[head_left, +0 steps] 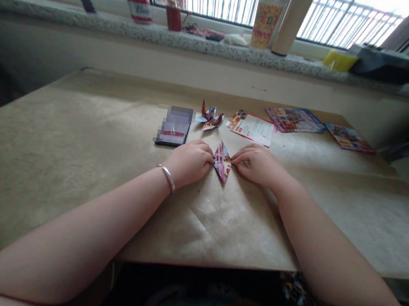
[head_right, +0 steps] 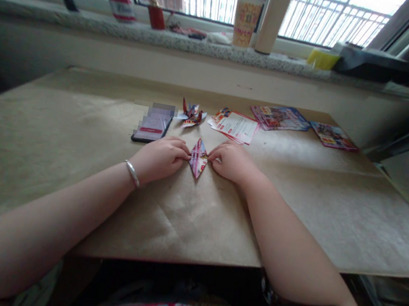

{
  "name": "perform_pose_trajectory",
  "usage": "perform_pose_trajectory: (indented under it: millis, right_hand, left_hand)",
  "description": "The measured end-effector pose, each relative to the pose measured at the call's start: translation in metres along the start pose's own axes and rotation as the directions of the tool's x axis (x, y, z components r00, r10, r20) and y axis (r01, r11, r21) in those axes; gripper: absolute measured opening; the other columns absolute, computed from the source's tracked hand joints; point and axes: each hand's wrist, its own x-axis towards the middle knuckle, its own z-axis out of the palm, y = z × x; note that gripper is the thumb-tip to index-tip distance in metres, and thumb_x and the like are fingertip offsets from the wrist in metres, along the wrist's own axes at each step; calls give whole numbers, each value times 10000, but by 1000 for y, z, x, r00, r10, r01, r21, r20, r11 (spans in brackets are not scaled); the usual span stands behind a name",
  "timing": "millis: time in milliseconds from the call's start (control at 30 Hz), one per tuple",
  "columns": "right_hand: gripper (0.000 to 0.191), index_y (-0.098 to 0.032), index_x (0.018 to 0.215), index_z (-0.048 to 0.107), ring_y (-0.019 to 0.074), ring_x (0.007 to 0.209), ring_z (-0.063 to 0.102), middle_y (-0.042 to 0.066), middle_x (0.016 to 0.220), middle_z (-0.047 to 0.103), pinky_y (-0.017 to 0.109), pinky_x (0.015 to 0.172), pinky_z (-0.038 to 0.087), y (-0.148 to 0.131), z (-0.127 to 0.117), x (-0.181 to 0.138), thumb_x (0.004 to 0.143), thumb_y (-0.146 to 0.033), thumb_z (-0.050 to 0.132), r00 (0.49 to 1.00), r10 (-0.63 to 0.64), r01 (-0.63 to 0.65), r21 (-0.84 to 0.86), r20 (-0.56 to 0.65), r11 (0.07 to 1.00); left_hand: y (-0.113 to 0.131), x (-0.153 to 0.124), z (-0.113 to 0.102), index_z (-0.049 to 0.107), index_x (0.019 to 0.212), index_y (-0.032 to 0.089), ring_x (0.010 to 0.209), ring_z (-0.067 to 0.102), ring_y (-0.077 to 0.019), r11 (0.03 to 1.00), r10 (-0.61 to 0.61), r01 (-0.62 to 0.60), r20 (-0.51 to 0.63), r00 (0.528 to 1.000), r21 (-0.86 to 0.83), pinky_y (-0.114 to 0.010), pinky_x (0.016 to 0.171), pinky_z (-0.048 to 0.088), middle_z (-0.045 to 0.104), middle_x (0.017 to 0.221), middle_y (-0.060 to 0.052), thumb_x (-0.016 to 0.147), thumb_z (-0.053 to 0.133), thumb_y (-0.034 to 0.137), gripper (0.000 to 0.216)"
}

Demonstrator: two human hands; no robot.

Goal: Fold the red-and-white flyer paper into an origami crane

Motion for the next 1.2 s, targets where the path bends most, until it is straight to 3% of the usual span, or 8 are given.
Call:
perform_pose_trajectory:
  millis: [200, 400, 567, 733, 900, 1067, 1200]
  right_hand:
    - [238, -212, 867, 782, 219, 971, 674, 22, 954, 770, 354, 938, 496, -2, -2, -1, 777, -152, 571, 998, 58, -57, -81, 10, 995]
    - [285, -168, 896, 766, 228, 940, 672, 74, 993, 755, 345, 873, 488, -23, -8, 0, 877, -303, 516, 992, 65, -39, -226, 109, 973]
    - [388, -183, 850, 743, 250, 946, 659, 84, 960, 744, 351, 778, 472, -34, -6, 1, 921, -456, 478, 981, 188, -162, -305, 56, 938]
    - [368, -197, 815, 697, 253, 929, 637, 85, 952, 713, 351, 787, 463, -32, -2, 1, 829, -553, 605, 967, 254, -242, -264, 13, 934]
    - [281, -190, 860, 661, 246, 995, 607, 90, 1003, 677, 363, 878, 462, -19, 6, 1, 792, -462, 685, 976, 216, -213, -105, 16, 971]
    - [249, -196, 904, 671, 254, 1055, 589, 97, 1047, 657, 403, 938, 456, -7, 17, 1, 775, -405, 716, 990, 141, -140, 29, -9, 990]
    - [240, -197, 921, 690, 263, 1076, 586, 98, 1064, 656, 428, 966, 447, -6, 18, 0, 765, -375, 730, 990, 137, -135, 60, -39, 989]
  left_hand:
    - [2, 0, 0, 760, 890, 168, 973, 633, -219, 1000, -12, 12, 4, 1000, -2, -365, 957, 506, 729, 981, -59, 823, 475, 165, 293]
    - [1, 0, 2, 747, 882, 163, 974, 619, -241, 999, -34, 34, 11, 999, 2, -369, 922, 504, 712, 957, -79, 886, 524, 285, 254]
    - [-1, 0, 3, 738, 883, 175, 965, 611, -233, 999, -32, 32, 6, 999, 3, -360, 911, 495, 708, 959, -72, 893, 527, 285, 238]
    - [1, 0, 2, 729, 869, 182, 951, 614, -226, 1000, -30, 30, 1, 1000, -6, -350, 891, 494, 700, 947, -72, 876, 519, 256, 223]
    - [2, 0, 3, 701, 851, 176, 906, 610, -222, 997, -64, 64, -7, 998, -42, -355, 863, 501, 676, 912, -74, 879, 518, 269, 206]
    - [1, 0, 9, 640, 1167, 141, 1114, 552, -252, 992, -91, 83, -89, 992, -95, -395, 1009, 452, 623, 1181, -117, 885, 526, 258, 326]
    - [-3, -1, 17, 546, 1319, 104, 1287, 430, -287, 995, -55, 52, -32, 998, -84, -449, 1127, 345, 567, 1335, -129, 914, 484, 248, 434]
